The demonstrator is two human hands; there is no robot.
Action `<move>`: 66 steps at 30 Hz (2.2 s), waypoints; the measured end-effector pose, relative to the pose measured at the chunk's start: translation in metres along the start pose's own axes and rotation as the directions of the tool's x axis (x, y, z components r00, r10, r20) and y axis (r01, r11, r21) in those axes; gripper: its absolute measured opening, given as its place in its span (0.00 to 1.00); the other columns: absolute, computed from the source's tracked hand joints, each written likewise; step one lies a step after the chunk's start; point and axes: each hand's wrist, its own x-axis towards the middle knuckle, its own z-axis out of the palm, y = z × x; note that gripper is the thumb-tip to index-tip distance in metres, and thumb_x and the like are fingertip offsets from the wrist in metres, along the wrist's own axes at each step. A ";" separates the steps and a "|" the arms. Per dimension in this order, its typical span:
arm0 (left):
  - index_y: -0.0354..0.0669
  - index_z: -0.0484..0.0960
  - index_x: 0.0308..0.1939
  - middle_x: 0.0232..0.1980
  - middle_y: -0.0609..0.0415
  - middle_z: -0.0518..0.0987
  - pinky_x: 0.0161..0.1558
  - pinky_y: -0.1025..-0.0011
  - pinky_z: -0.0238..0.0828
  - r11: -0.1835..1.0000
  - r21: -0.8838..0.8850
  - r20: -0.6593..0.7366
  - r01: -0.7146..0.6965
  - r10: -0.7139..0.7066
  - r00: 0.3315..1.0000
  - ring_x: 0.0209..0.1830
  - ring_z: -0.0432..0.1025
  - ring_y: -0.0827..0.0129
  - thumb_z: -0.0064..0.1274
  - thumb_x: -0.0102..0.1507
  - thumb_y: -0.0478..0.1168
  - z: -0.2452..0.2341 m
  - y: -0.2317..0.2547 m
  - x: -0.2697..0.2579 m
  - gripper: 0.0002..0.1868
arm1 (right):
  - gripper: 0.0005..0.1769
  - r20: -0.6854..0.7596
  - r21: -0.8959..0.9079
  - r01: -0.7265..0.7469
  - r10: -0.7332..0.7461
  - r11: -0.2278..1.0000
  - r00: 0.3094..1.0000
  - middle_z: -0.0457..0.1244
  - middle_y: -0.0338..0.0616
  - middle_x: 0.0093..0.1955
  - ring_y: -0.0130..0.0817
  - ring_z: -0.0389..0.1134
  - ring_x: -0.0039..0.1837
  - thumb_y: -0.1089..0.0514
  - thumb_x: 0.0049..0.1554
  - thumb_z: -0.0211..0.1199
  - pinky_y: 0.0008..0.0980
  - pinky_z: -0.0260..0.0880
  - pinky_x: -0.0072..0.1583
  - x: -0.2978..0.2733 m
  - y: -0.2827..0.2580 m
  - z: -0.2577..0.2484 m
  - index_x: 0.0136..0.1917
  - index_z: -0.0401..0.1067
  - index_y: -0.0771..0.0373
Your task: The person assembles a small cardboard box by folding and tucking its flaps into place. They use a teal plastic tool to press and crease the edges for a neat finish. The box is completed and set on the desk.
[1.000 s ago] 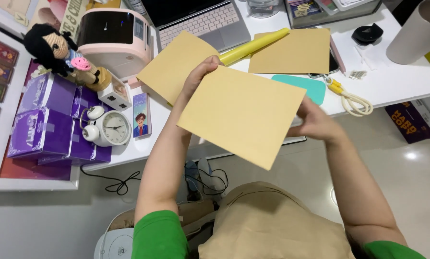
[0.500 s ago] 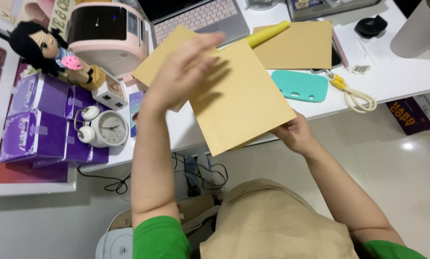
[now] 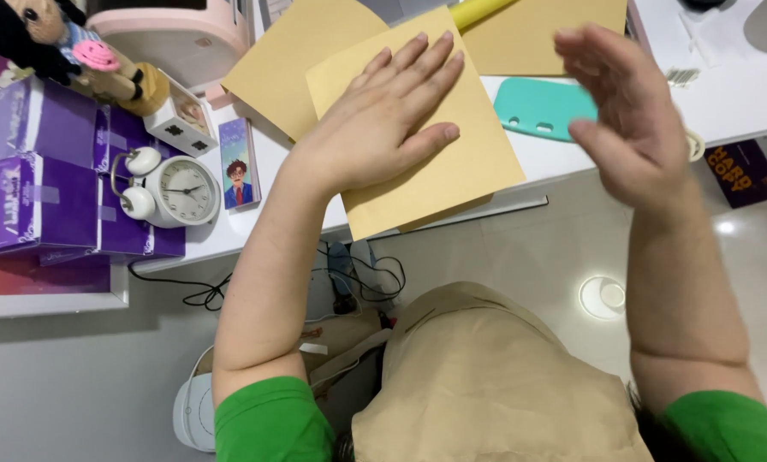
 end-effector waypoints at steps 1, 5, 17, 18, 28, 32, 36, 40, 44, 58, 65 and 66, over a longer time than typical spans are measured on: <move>0.43 0.42 0.82 0.85 0.44 0.43 0.80 0.54 0.30 0.999 -0.037 -0.002 0.008 -0.008 1.000 0.85 0.35 0.51 0.33 0.76 0.57 -0.003 0.002 -0.001 0.37 | 0.27 0.124 -0.250 0.102 -0.073 0.963 0.990 0.54 0.65 0.77 0.57 0.56 0.80 0.73 0.66 0.46 0.52 0.57 0.81 0.020 -0.024 0.005 0.77 0.54 0.71; 0.42 0.40 0.81 0.86 0.36 0.47 0.83 0.52 0.44 0.958 -0.287 -0.179 0.001 -0.054 0.982 0.87 0.45 0.46 0.38 0.77 0.33 -0.002 -0.012 -0.005 0.32 | 0.11 0.467 -0.500 0.322 -0.063 0.804 0.882 0.70 0.55 0.59 0.48 0.71 0.60 0.64 0.69 0.57 0.43 0.70 0.61 0.072 -0.056 0.039 0.58 0.77 0.72; 0.45 0.59 0.34 0.28 0.54 0.57 0.29 0.57 0.43 0.969 -0.169 -0.176 0.181 -0.211 0.962 0.27 0.48 0.63 0.35 0.74 0.38 0.013 -0.034 0.008 0.12 | 0.30 0.513 -0.701 0.340 0.113 0.626 0.851 0.64 0.53 0.76 0.46 0.63 0.77 0.44 0.66 0.61 0.45 0.70 0.63 0.066 -0.030 0.058 0.71 0.72 0.68; 0.45 0.59 0.34 0.28 0.54 0.57 0.29 0.57 0.43 0.969 -0.170 -0.175 0.181 -0.210 0.962 0.27 0.48 0.63 0.35 0.74 0.38 0.012 -0.033 0.008 0.12 | 0.30 0.512 -0.702 0.338 0.115 0.627 0.851 0.64 0.53 0.76 0.46 0.63 0.77 0.44 0.66 0.61 0.45 0.70 0.63 0.065 -0.028 0.057 0.71 0.72 0.68; 0.45 0.59 0.34 0.28 0.54 0.57 0.28 0.57 0.42 0.979 -0.140 -0.249 0.147 -0.179 0.952 0.26 0.47 0.62 0.38 0.73 0.37 0.018 -0.034 0.007 0.12 | 0.31 0.513 -0.697 0.340 0.108 0.632 0.851 0.62 0.56 0.77 0.50 0.60 0.79 0.46 0.65 0.62 0.51 0.57 0.77 0.060 -0.021 0.057 0.71 0.71 0.73; 0.45 0.64 0.36 0.29 0.53 0.64 0.27 0.56 0.47 0.976 -0.163 -0.245 0.143 -0.181 0.953 0.25 0.52 0.58 0.38 0.74 0.40 0.006 -0.020 -0.003 0.11 | 0.32 0.491 -0.719 0.305 0.146 0.625 0.859 0.62 0.52 0.78 0.46 0.61 0.79 0.46 0.62 0.66 0.46 0.63 0.73 0.061 -0.023 0.055 0.72 0.72 0.69; 0.33 0.68 0.50 0.47 0.37 0.75 0.45 0.57 0.61 0.987 -0.083 -0.342 -0.139 0.103 0.934 0.45 0.68 0.41 0.37 0.71 0.30 -0.002 -0.007 -0.026 0.06 | 0.32 0.499 -0.670 0.272 0.147 0.691 0.854 0.59 0.54 0.79 0.53 0.58 0.79 0.48 0.63 0.62 0.53 0.55 0.77 0.069 -0.032 0.056 0.72 0.69 0.74; 0.34 0.53 0.79 0.82 0.38 0.53 0.80 0.53 0.34 0.998 -0.049 -0.095 0.026 -0.031 0.995 0.83 0.43 0.48 0.35 0.78 0.49 -0.004 -0.004 -0.037 0.31 | 0.25 0.498 -0.650 0.240 0.165 0.721 0.851 0.63 0.56 0.76 0.51 0.63 0.74 0.54 0.68 0.57 0.47 0.62 0.68 0.082 -0.041 0.054 0.70 0.71 0.75; 0.32 0.50 0.79 0.82 0.35 0.51 0.79 0.52 0.33 0.999 -0.028 -0.039 0.035 -0.036 0.999 0.83 0.42 0.45 0.39 0.75 0.61 -0.008 -0.005 -0.038 0.42 | 0.30 0.524 -0.635 0.267 0.150 0.725 0.839 0.60 0.66 0.77 0.55 0.59 0.78 0.51 0.65 0.61 0.47 0.60 0.73 0.084 -0.029 0.047 0.70 0.70 0.79; 0.32 0.45 0.80 0.83 0.35 0.48 0.80 0.50 0.33 0.999 0.033 0.011 0.015 -0.016 1.000 0.84 0.39 0.47 0.52 0.67 0.75 -0.009 -0.002 -0.035 0.59 | 0.44 0.621 -0.606 0.316 0.186 0.730 0.762 0.57 0.59 0.80 0.55 0.54 0.81 0.42 0.57 0.63 0.48 0.56 0.75 0.082 -0.020 0.033 0.76 0.62 0.76; 0.25 0.50 0.78 0.81 0.30 0.50 0.80 0.50 0.39 0.994 0.106 -0.039 0.003 0.001 0.999 0.83 0.43 0.42 0.53 0.69 0.69 0.000 0.008 -0.040 0.55 | 0.37 0.669 -0.690 0.592 0.057 0.416 0.741 0.62 0.50 0.80 0.43 0.67 0.77 0.37 0.65 0.53 0.43 0.74 0.68 0.072 -0.020 0.032 0.74 0.68 0.68; 0.25 0.50 0.78 0.81 0.30 0.50 0.80 0.50 0.39 0.994 0.107 -0.037 0.002 0.002 0.999 0.83 0.43 0.42 0.53 0.69 0.69 0.001 0.012 -0.043 0.55 | 0.37 0.667 -0.692 0.590 0.057 0.417 0.742 0.62 0.50 0.80 0.43 0.67 0.77 0.37 0.65 0.53 0.43 0.74 0.68 0.070 -0.020 0.032 0.74 0.68 0.68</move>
